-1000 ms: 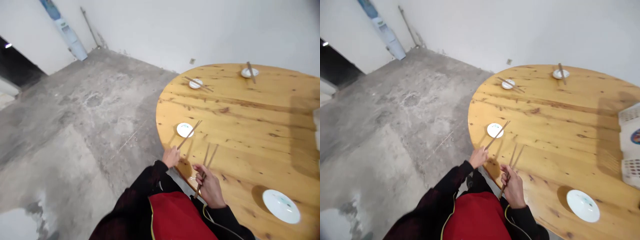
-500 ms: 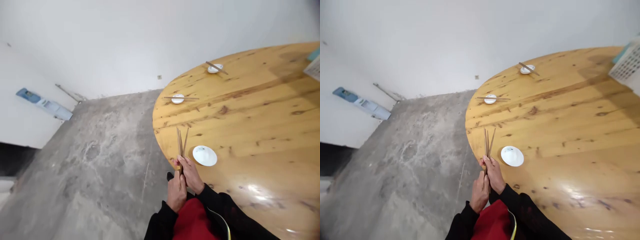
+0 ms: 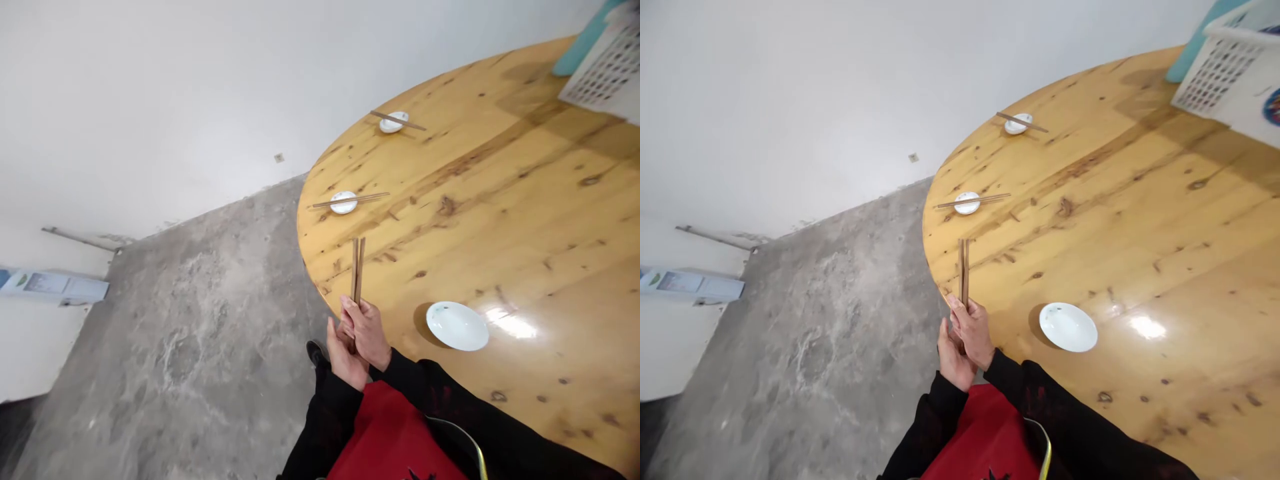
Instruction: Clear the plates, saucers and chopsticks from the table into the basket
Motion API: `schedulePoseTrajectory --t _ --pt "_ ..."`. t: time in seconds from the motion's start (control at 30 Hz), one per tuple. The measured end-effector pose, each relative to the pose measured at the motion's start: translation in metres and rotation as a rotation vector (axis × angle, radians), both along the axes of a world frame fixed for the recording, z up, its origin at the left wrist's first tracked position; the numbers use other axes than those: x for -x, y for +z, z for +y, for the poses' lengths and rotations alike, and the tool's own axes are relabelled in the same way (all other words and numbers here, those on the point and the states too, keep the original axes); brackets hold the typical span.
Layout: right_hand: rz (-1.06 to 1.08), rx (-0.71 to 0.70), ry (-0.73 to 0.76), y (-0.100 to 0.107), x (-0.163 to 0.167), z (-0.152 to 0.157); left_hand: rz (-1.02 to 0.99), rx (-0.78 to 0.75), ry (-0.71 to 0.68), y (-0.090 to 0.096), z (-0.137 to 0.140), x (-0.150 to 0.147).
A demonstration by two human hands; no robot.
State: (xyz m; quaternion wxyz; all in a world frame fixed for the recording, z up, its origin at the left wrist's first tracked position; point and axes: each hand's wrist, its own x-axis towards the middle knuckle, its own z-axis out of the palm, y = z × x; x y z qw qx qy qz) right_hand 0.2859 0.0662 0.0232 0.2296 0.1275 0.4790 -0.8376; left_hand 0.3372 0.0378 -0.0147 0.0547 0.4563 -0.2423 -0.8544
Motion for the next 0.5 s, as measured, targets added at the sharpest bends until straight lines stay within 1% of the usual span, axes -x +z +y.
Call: schedulePoseTrajectory --t 0.1,0.23,0.3,0.33,0.37,0.43,0.5 --pt "-0.005 0.006 -0.095 -0.006 0.013 -0.021 0.024 0.012 -0.162 -0.007 -0.029 0.016" --pt "0.019 0.027 -0.218 -0.006 0.038 -0.058 0.067 0.023 -0.404 -0.014 -0.081 0.045" --pt "0.004 0.035 -0.299 -0.005 0.051 -0.076 0.118 0.096 -0.505 -0.014 -0.113 0.061" --pt "-0.01 0.035 -0.351 -0.005 0.056 -0.083 0.154 0.183 -0.551 -0.013 -0.13 0.07" --pt "-0.026 0.033 -0.408 -0.005 0.061 -0.089 0.19 0.309 -0.604 -0.011 -0.149 0.081" --pt "-0.069 0.021 -0.519 -0.007 0.066 -0.098 0.244 0.648 -0.747 -0.008 -0.188 0.106" --pt "-0.123 -0.007 -0.595 -0.012 0.067 -0.103 0.248 1.02 -0.927 -0.006 -0.226 0.137"
